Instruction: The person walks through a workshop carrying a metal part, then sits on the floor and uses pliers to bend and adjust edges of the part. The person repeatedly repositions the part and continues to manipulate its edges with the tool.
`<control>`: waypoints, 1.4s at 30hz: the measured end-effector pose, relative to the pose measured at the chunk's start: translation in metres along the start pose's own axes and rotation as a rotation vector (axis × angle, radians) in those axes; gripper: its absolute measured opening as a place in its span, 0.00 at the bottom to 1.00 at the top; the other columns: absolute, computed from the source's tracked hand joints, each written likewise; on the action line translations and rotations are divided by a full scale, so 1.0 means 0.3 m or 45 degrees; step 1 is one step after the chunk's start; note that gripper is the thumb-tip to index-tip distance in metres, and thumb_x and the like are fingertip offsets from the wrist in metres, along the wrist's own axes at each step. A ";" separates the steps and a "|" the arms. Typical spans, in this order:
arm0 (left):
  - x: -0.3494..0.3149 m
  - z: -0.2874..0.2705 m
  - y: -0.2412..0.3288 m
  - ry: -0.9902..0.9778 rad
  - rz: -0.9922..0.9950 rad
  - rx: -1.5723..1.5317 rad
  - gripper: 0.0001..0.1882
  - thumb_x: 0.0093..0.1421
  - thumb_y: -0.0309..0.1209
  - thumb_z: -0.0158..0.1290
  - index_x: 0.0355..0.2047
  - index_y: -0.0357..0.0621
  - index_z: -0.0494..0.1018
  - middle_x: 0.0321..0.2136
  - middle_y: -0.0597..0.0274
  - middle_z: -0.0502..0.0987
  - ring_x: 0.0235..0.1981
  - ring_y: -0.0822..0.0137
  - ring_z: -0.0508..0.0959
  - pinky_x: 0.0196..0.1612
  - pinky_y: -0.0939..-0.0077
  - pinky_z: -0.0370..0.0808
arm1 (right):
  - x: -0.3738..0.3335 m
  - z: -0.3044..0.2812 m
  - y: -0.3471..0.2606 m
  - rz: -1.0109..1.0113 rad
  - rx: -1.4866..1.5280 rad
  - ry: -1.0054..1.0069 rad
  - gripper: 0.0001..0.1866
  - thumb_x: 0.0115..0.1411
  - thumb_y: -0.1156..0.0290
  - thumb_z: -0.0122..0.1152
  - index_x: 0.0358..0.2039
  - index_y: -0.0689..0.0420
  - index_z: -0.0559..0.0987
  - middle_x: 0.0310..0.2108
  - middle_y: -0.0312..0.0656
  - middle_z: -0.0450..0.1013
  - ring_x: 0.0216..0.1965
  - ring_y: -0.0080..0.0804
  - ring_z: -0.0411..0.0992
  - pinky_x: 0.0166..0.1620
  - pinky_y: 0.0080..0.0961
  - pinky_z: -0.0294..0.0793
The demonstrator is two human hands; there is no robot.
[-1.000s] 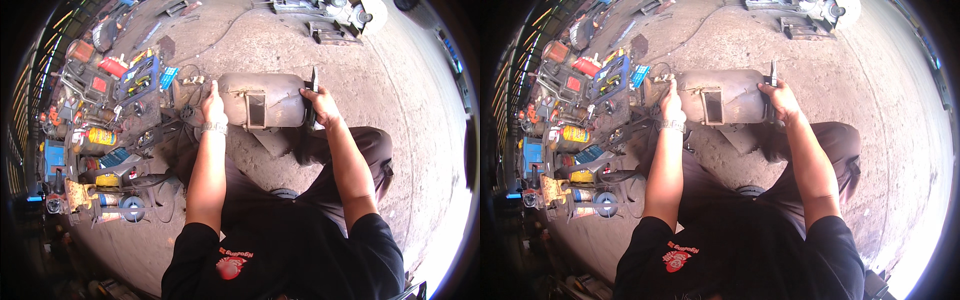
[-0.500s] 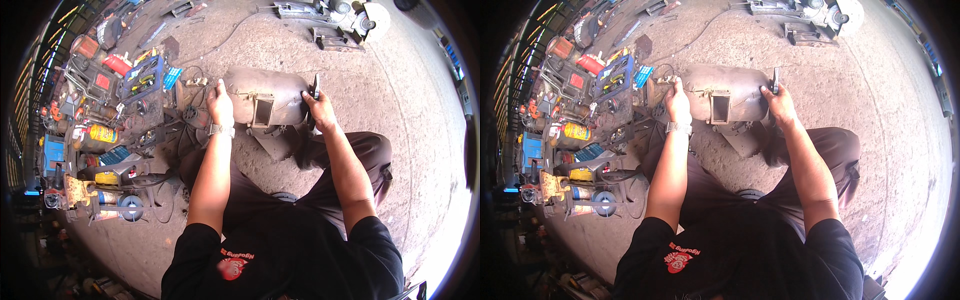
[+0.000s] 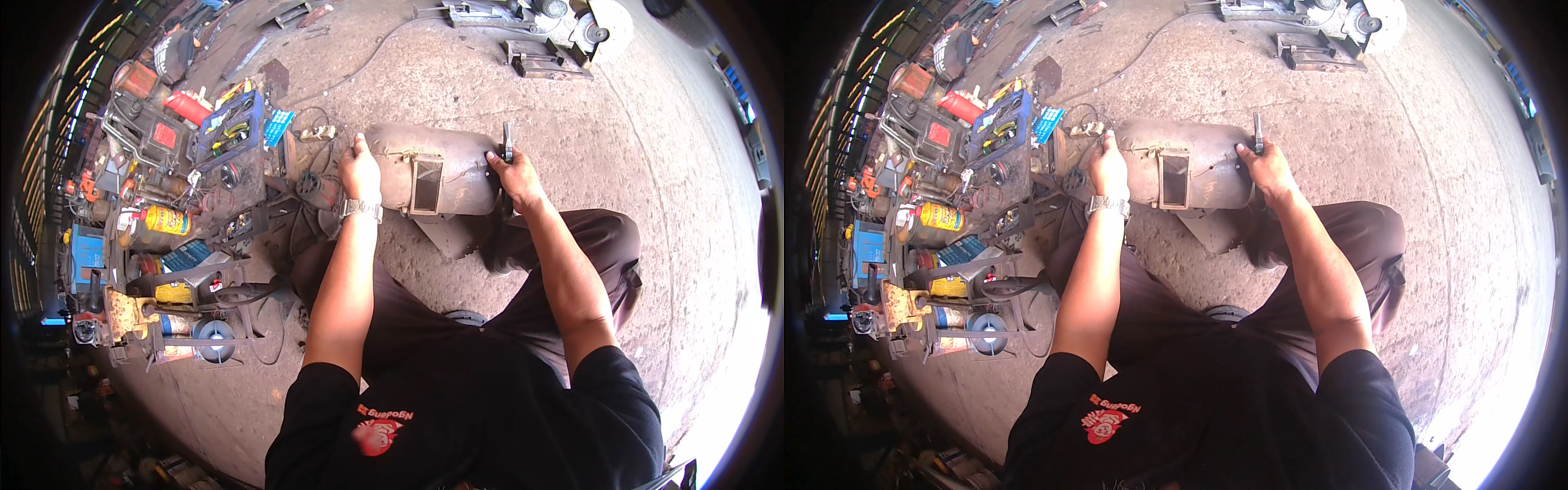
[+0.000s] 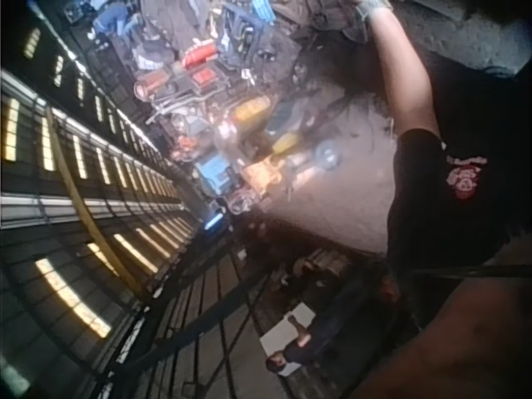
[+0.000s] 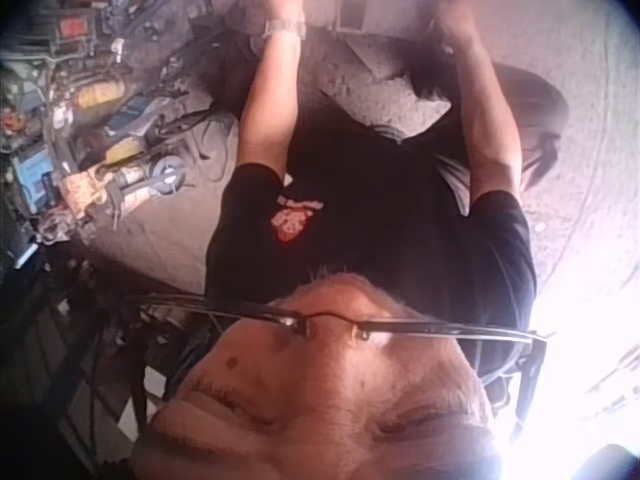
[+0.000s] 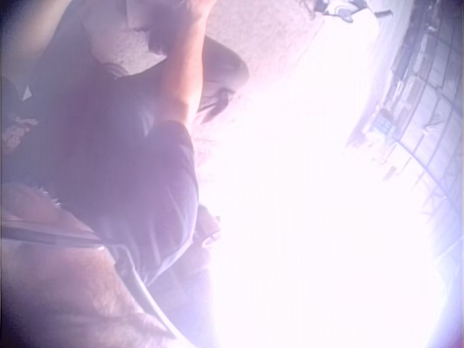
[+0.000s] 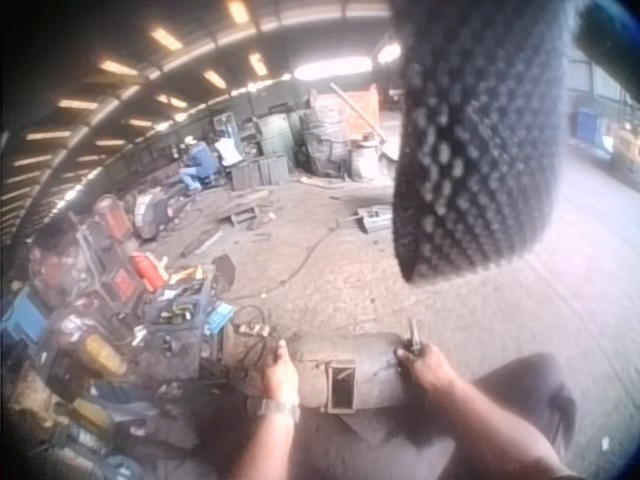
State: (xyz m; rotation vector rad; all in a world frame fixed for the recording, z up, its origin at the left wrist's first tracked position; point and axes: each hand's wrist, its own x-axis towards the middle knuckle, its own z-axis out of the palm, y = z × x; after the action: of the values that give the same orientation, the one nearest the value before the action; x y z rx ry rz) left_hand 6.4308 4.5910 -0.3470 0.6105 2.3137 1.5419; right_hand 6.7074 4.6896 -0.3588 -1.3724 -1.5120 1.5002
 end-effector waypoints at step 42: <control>0.058 -0.088 -0.016 -0.355 0.012 0.377 0.36 0.52 0.56 0.65 0.41 0.28 0.80 0.41 0.38 0.82 0.46 0.50 0.83 0.49 0.62 0.77 | -0.036 0.159 0.215 0.722 0.432 -0.199 0.32 0.66 0.59 0.61 0.58 0.75 0.68 0.50 0.60 0.73 0.46 0.48 0.75 0.43 0.44 0.77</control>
State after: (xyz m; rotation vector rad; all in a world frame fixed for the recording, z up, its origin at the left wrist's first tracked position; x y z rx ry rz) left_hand 6.4026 4.5770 -0.3415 0.8487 2.3347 1.0447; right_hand 6.6828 4.6525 -0.4263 -1.5726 -0.9167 2.1343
